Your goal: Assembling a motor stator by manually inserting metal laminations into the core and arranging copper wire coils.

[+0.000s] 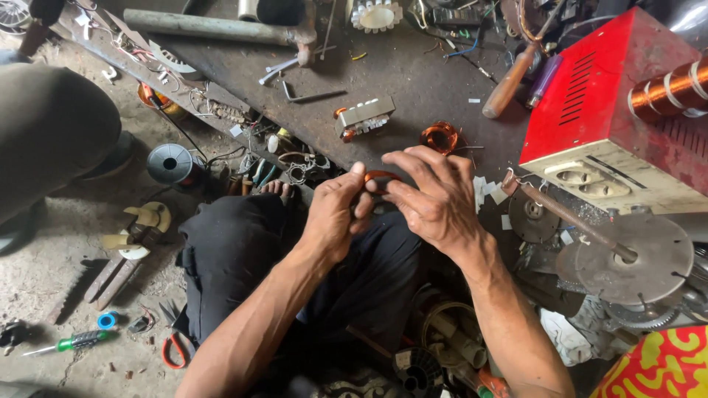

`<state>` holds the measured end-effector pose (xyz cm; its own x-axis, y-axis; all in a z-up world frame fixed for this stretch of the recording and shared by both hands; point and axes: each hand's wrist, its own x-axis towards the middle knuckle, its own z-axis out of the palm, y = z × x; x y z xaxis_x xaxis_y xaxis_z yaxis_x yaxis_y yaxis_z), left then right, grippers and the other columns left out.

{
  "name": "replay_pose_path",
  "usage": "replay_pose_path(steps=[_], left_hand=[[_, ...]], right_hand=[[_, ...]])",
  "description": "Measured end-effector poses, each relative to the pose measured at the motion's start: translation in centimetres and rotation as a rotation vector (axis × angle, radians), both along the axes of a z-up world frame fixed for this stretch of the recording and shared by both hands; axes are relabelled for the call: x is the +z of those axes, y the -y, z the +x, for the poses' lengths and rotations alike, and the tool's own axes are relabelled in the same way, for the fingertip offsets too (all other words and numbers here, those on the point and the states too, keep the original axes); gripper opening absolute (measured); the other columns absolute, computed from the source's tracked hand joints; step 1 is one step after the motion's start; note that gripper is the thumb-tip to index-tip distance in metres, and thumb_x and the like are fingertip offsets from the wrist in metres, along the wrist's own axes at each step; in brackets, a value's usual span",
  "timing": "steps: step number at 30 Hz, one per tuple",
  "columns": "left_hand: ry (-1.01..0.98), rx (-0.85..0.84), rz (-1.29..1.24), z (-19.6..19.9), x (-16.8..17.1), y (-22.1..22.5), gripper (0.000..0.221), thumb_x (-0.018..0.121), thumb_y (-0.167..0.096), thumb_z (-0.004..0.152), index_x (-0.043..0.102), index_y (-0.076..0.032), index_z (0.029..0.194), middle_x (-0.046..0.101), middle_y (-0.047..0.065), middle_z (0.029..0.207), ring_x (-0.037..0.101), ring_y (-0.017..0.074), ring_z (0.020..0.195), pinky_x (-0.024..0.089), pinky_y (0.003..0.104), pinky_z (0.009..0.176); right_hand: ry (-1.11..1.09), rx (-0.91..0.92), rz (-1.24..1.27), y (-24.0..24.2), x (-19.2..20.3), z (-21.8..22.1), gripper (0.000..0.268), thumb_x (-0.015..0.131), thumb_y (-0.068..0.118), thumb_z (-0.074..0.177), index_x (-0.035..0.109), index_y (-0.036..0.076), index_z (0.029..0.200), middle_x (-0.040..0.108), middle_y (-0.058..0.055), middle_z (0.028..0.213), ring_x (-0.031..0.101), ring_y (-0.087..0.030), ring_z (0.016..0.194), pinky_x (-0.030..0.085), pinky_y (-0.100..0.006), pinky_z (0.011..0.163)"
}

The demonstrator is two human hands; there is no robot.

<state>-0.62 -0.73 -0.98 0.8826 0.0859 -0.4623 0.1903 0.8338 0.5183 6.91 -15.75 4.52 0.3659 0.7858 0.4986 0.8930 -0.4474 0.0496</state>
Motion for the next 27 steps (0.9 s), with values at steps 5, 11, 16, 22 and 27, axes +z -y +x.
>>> replay_pose_path(steps=[5,11,16,22,27], left_hand=[[0.002,0.026,0.080,-0.1,-0.7,-1.2,0.037,0.063,-0.029,0.103,0.065,0.004,0.087,0.039,0.006,0.044,0.032,0.0115,0.025,0.030,0.023,0.028],[0.040,0.023,0.116,0.4,0.0,-2.1,0.038,0.063,-0.028,0.103,0.066,0.005,0.086,0.040,0.006,0.043,0.033,0.0108,0.024,0.031,0.023,0.028],[0.025,-0.016,0.177,0.2,1.5,-2.9,0.037,0.058,-0.028,0.105,0.068,0.005,0.089,0.048,0.010,0.046,0.043,0.0129,0.030,0.038,0.023,0.032],[0.302,0.011,1.117,0.1,6.8,-7.7,0.027,0.062,-0.031,0.103,0.079,-0.011,0.095,0.061,0.006,0.050,0.057,0.0162,0.040,0.048,0.027,0.045],[0.934,-0.041,1.734,6.9,9.4,-10.3,0.056,0.036,-0.037,0.112,0.074,0.003,0.117,0.067,0.015,0.118,0.053,0.0253,0.096,0.045,0.037,0.086]], right_hand=[[-0.096,0.066,-0.005,-1.2,0.3,0.3,0.016,0.075,0.029,0.092,0.067,0.017,0.085,0.068,0.004,0.131,0.057,-0.021,0.126,0.037,-0.039,0.094],[-0.159,0.069,-0.031,-1.5,0.0,1.0,0.018,0.071,0.031,0.096,0.065,0.018,0.084,0.069,0.008,0.128,0.057,-0.018,0.126,0.034,-0.039,0.092],[-0.185,0.044,-0.026,-1.6,0.3,0.9,0.018,0.068,0.033,0.099,0.067,0.019,0.086,0.071,0.010,0.123,0.058,-0.017,0.121,0.035,-0.040,0.091],[-0.268,-0.098,0.073,-2.3,0.0,0.7,0.016,0.072,0.033,0.098,0.073,0.020,0.089,0.075,0.005,0.111,0.065,-0.019,0.109,0.038,-0.041,0.089],[-0.333,-0.183,0.091,-3.3,0.9,0.0,0.011,0.079,0.012,0.088,0.079,0.010,0.099,0.074,0.002,0.117,0.060,-0.015,0.091,0.034,-0.035,0.083]])
